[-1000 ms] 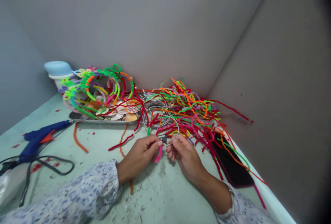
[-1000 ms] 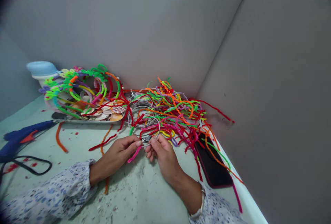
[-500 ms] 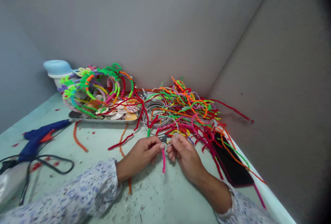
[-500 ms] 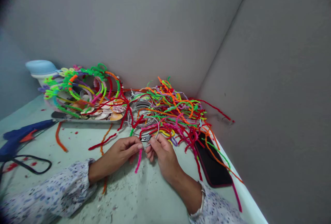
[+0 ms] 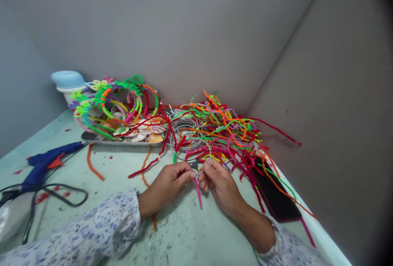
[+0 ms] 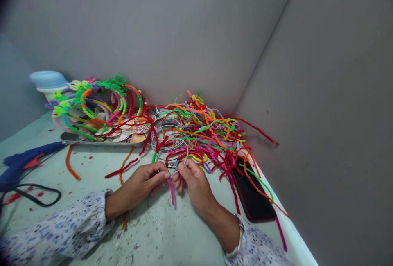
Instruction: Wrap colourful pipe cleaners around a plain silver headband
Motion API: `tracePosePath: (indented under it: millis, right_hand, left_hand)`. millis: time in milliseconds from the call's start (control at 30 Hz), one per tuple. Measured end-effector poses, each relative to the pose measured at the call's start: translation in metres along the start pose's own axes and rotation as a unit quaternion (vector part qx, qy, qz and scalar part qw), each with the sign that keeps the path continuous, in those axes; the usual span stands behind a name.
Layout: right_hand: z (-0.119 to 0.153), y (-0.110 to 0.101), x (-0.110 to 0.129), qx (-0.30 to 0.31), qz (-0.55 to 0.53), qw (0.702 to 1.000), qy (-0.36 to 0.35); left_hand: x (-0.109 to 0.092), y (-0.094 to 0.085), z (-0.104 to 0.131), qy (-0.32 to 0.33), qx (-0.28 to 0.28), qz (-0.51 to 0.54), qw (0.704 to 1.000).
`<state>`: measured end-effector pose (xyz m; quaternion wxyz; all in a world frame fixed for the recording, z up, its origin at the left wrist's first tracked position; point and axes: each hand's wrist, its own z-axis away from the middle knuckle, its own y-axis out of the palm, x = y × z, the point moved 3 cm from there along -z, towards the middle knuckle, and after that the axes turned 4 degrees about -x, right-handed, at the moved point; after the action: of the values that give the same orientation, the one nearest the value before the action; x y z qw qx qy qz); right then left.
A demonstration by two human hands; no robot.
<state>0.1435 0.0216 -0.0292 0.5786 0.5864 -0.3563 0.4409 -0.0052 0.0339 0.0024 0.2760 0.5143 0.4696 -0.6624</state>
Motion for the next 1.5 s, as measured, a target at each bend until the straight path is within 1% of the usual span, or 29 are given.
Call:
tracePosePath:
  millis: [167,433,667,833,933,1033,1200,1300,1367,1500]
  right_hand:
    - [0.0,0.001,0.001,0.0,-0.004,1.0,0.0]
    - [-0.001,0.001,0.001,-0.004,-0.002,1.0,-0.005]
    - [0.0,0.001,0.001,-0.002,-0.005,1.0,-0.005]
    - [0.0,0.002,0.003,-0.003,-0.023,1.0,0.004]
    - [0.001,0.004,0.004,-0.007,-0.035,0.999,0.014]
    - [0.002,0.006,0.006,-0.014,-0.044,0.999,0.019]
    - [0.003,0.007,0.008,-0.026,-0.055,0.998,0.022]
    - [0.003,0.007,0.009,-0.032,-0.063,0.997,0.025]
    - [0.003,0.007,0.009,-0.034,-0.066,0.997,0.026]
    - [0.003,0.007,0.009,-0.031,-0.058,0.998,0.022]
  left_hand:
    - [-0.003,-0.001,0.001,0.011,-0.024,-0.031,0.999]
    - [-0.001,-0.001,0.004,0.042,-0.018,-0.006,0.999]
    - [-0.003,-0.001,0.005,0.056,-0.019,-0.031,0.998]
    - [-0.007,-0.002,0.006,0.088,-0.048,-0.091,0.991]
    - [-0.011,-0.002,0.007,0.124,-0.064,-0.126,0.982]
    - [-0.014,-0.003,0.009,0.148,-0.076,-0.136,0.977]
    - [-0.01,-0.002,0.01,0.106,-0.053,-0.075,0.99]
    - [-0.009,-0.002,0.011,0.093,-0.037,-0.042,0.994]
    - [-0.008,-0.002,0.011,0.091,-0.038,-0.047,0.994]
    - [-0.009,-0.002,0.01,0.102,-0.054,-0.089,0.989]
